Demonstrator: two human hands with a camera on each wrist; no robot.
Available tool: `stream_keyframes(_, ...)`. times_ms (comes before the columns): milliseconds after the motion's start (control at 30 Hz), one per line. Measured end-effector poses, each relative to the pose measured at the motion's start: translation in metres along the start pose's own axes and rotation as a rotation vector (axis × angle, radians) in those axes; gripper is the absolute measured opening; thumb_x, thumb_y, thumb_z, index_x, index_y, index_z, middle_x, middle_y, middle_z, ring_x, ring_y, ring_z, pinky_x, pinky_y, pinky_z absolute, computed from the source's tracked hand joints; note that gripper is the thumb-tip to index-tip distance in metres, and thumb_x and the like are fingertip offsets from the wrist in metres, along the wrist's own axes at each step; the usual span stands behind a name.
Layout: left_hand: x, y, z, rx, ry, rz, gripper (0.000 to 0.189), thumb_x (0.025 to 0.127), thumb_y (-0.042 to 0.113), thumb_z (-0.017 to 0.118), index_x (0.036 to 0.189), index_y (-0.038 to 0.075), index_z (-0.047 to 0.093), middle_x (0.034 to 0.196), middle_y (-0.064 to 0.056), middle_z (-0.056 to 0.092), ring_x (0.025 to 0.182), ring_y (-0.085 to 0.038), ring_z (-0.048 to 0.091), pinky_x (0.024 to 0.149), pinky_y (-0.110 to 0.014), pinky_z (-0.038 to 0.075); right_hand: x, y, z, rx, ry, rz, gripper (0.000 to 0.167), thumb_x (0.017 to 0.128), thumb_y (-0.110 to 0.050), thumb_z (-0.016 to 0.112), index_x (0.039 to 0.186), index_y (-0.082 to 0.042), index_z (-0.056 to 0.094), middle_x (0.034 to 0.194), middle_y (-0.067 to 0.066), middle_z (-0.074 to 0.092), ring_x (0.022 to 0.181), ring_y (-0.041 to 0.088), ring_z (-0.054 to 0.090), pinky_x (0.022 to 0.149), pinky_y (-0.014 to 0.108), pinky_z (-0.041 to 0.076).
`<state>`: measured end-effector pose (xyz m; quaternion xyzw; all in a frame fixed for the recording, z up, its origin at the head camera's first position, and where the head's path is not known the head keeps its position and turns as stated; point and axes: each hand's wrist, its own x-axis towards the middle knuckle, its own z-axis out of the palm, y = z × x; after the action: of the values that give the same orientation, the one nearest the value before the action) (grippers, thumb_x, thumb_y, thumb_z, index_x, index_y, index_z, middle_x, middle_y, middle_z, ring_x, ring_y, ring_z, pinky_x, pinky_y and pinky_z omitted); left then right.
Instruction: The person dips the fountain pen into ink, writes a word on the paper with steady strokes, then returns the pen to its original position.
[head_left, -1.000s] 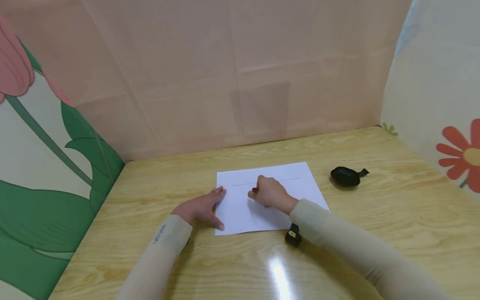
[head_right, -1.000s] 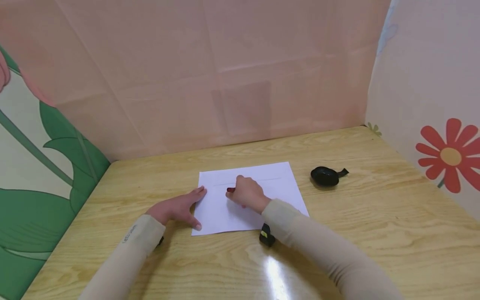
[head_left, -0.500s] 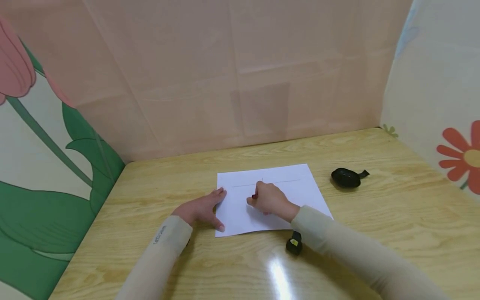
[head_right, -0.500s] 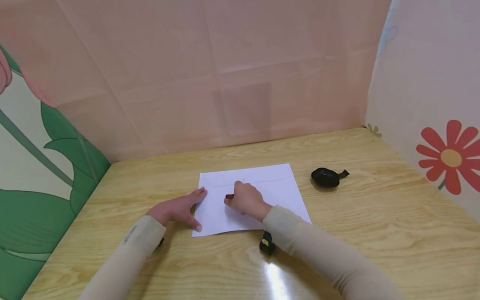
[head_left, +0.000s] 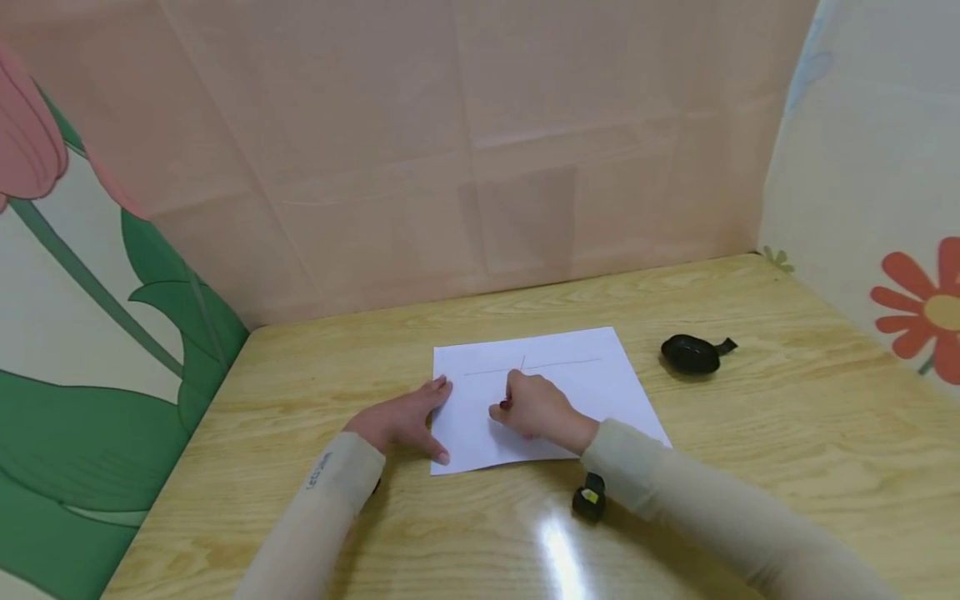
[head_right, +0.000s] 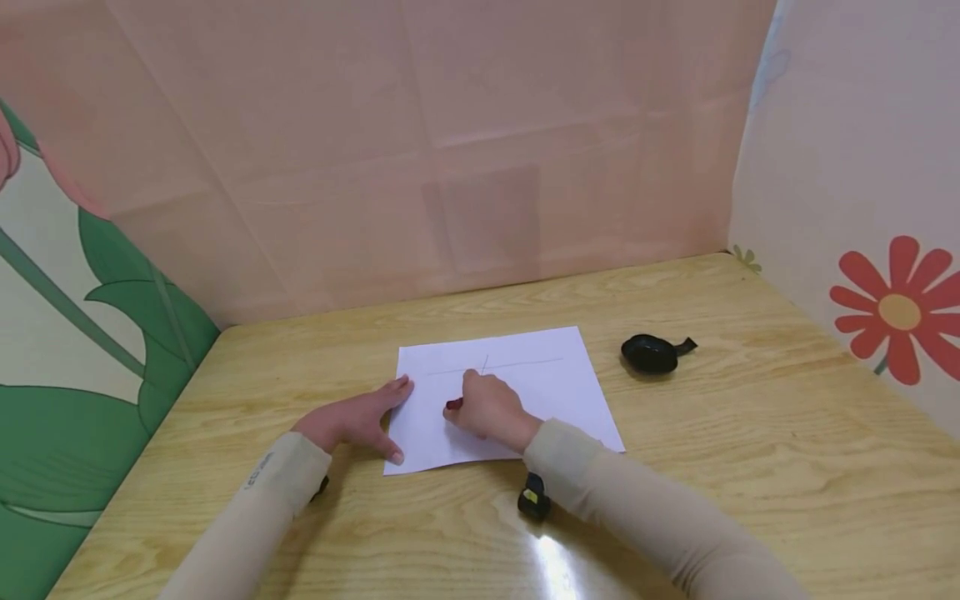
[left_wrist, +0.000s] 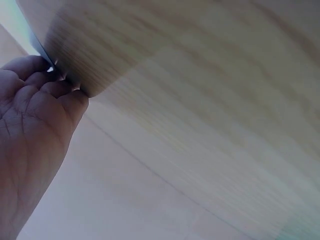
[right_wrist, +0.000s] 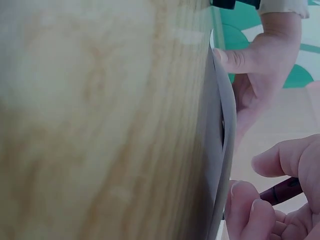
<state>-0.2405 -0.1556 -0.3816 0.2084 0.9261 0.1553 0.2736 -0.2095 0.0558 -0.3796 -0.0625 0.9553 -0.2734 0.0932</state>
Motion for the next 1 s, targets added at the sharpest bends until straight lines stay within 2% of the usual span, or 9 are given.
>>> stream_keyframes(433, -0.002, 0.002, 0.0, -0.012, 0.003, -0.012, 0.109, 0.066, 0.037, 0.081, 0.149, 0.014, 0.015, 0.157, -0.001, 0.003, 0.143, -0.018, 0.003, 0.115, -0.038, 0.012, -0.013, -0.004, 0.006, -0.033, 0.047, -0.077, 0.024, 0.081, -0.025, 0.068, 0.077, -0.009, 0.051, 0.063, 0.0, 0.055, 0.051, 0.014, 0.052, 0.047, 0.027, 0.039)
stream_keyframes(1000, -0.001, 0.002, 0.0, 0.005, 0.009, -0.002, 0.108, 0.067, 0.037, 0.081, 0.149, 0.013, 0.014, 0.156, -0.002, 0.003, 0.143, -0.018, 0.003, 0.115, -0.037, 0.012, -0.028, -0.013, 0.012, -0.044, 0.057, -0.15, 0.024, 0.079, -0.024, 0.069, 0.074, -0.009, 0.051, 0.062, -0.001, 0.056, 0.055, 0.015, 0.051, 0.051, 0.028, 0.04)
